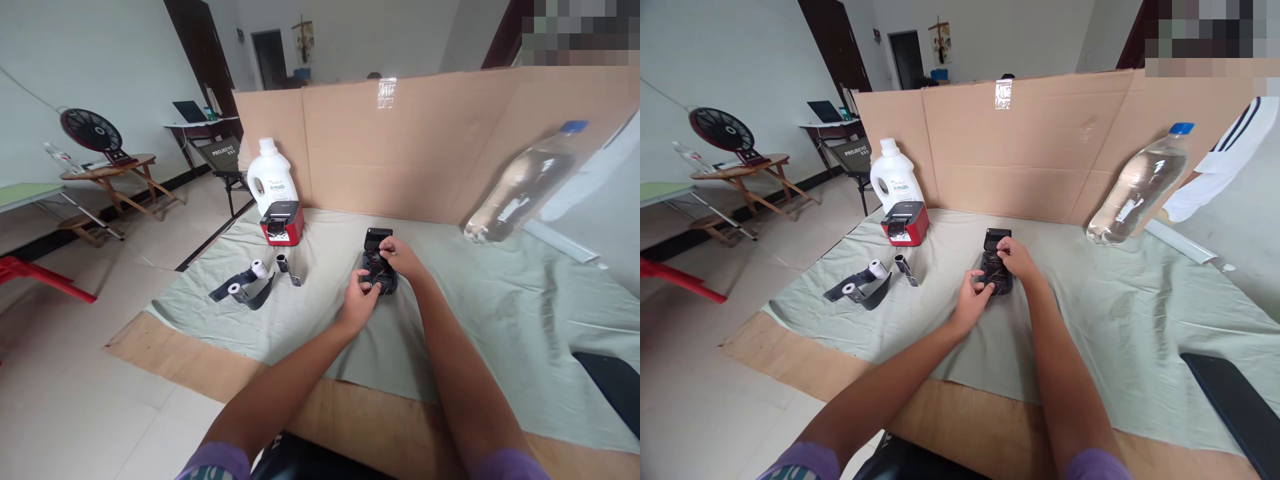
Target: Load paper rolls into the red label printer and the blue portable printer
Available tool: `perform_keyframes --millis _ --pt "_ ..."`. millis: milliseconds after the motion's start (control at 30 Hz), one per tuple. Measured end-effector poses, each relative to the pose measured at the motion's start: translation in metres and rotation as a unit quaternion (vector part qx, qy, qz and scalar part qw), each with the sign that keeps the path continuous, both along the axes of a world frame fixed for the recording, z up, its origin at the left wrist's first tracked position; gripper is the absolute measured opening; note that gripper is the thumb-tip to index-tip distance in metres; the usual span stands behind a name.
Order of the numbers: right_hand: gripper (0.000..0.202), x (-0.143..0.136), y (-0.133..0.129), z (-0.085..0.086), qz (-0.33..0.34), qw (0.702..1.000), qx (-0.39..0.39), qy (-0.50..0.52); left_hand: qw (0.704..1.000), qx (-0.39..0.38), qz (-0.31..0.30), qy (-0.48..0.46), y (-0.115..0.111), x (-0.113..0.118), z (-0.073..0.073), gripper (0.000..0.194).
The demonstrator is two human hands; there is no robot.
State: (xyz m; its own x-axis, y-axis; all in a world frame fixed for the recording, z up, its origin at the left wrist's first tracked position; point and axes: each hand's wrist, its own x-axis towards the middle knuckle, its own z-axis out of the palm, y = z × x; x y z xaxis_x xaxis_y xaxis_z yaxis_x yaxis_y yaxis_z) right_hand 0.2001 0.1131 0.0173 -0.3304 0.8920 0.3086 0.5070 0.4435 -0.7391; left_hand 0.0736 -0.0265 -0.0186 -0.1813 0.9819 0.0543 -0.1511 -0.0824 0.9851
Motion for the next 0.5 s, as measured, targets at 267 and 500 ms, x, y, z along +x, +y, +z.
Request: perform_keyframes --millis 267,500 --pt "0.023 -0.013 -0.009 0.0 -0.151 0.962 0.037 -0.226 1.0 0.007 0.003 0.011 0.004 -0.001 -0.005 0.039" --pt "0.049 -0.009 -0.001 -0.003 -0.227 0.969 0.017 -0.091 0.998 0.036 0.005 0.058 0.004 -0.001 -0.005 0.019"
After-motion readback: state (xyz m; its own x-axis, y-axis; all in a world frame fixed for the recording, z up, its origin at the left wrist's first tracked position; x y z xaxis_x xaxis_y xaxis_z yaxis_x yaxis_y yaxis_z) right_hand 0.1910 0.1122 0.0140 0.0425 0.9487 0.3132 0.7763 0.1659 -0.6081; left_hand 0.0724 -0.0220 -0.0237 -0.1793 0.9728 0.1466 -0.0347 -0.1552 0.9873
